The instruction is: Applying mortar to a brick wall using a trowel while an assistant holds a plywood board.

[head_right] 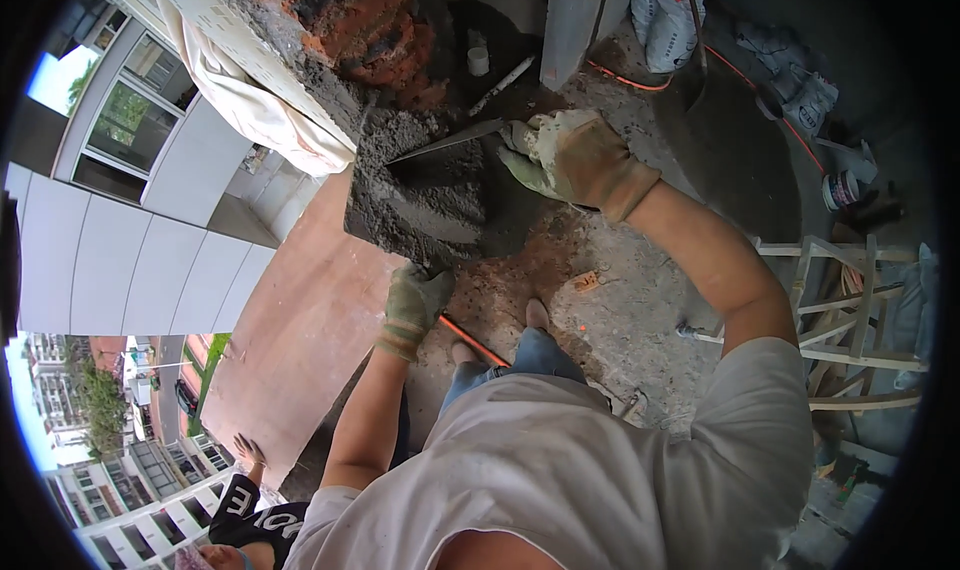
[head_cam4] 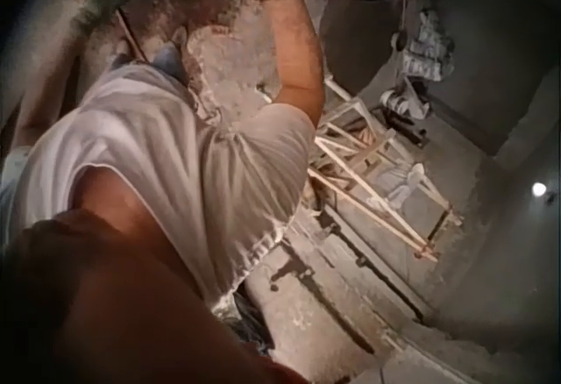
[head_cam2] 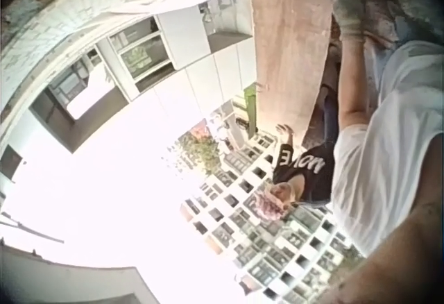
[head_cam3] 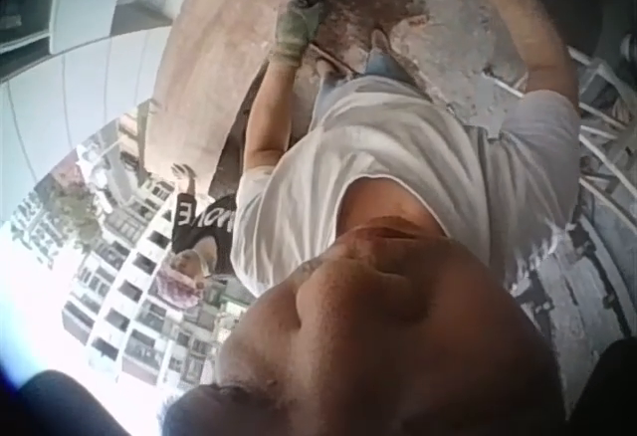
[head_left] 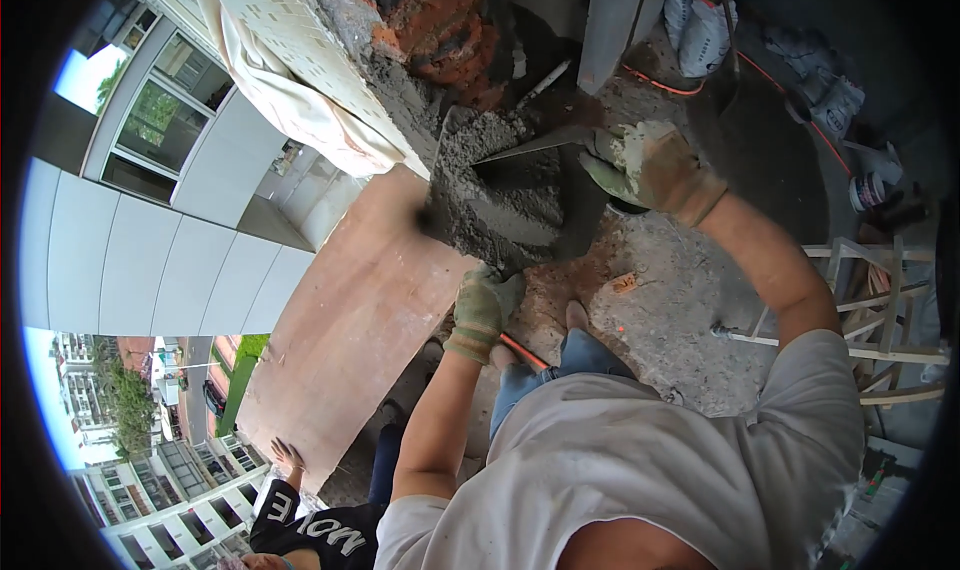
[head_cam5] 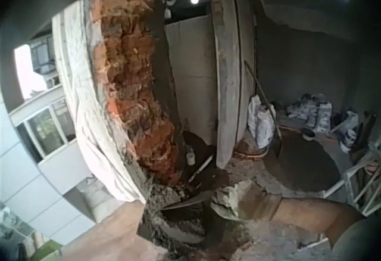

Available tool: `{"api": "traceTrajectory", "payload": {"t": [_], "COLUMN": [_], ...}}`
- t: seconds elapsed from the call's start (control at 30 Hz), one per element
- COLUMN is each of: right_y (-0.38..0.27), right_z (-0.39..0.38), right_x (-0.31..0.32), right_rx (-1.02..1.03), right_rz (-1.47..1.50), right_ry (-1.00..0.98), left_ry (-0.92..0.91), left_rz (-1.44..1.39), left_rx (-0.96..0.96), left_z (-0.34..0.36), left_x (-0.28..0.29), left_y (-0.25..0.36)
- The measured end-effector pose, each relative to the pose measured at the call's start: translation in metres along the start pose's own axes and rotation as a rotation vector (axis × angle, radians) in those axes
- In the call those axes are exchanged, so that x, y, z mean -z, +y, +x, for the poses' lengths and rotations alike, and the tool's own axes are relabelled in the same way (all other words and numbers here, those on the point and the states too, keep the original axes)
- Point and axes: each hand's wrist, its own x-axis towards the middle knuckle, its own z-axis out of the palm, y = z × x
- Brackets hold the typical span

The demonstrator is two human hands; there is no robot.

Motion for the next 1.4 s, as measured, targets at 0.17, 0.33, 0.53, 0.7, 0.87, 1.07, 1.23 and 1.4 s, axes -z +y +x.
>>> {"api": "traceTrajectory", "payload": {"t": [0.17, 0.33, 0.53, 0.7, 0.87, 1.07, 1.23, 1.4], "right_y": [0.036, 0.032, 0.073, 0.094, 0.113, 0.112, 0.067, 0.061], "right_z": [0.028, 0.068, 0.130, 0.141, 0.121, 0.070, 0.005, -0.003], "right_x": [-0.073, -0.174, -0.264, -0.234, -0.222, -0.164, -0.109, -0.077], "right_rx": [0.152, 0.210, 0.008, -0.099, -0.201, -0.185, -0.002, 0.165], "right_rz": [0.174, 0.717, 1.184, 1.393, 1.343, 0.429, 0.436, 0.206], "right_ry": [0.385, 0.565, 0.186, 0.014, 0.029, 0.121, -0.146, -0.043], "left_ry": [0.045, 0.143, 0.366, 0.377, 0.403, 0.384, 0.329, 0.296], "left_rz": [-0.125, -0.671, -0.683, -0.766, -0.725, -0.687, -0.641, -0.557], "left_rx": [0.177, 0.592, 0.637, 0.595, 0.581, 0.557, 0.491, 0.374], "left_z": [-0.023, -0.014, 0.030, 0.045, 0.059, 0.055, 0.049, 0.044], "left_x": [-0.057, -0.093, -0.090, -0.091, -0.105, -0.101, -0.095, -0.083], "left_y": [-0.015, -0.003, -0.014, -0.019, -0.010, -0.009, -0.014, 0.004]}}
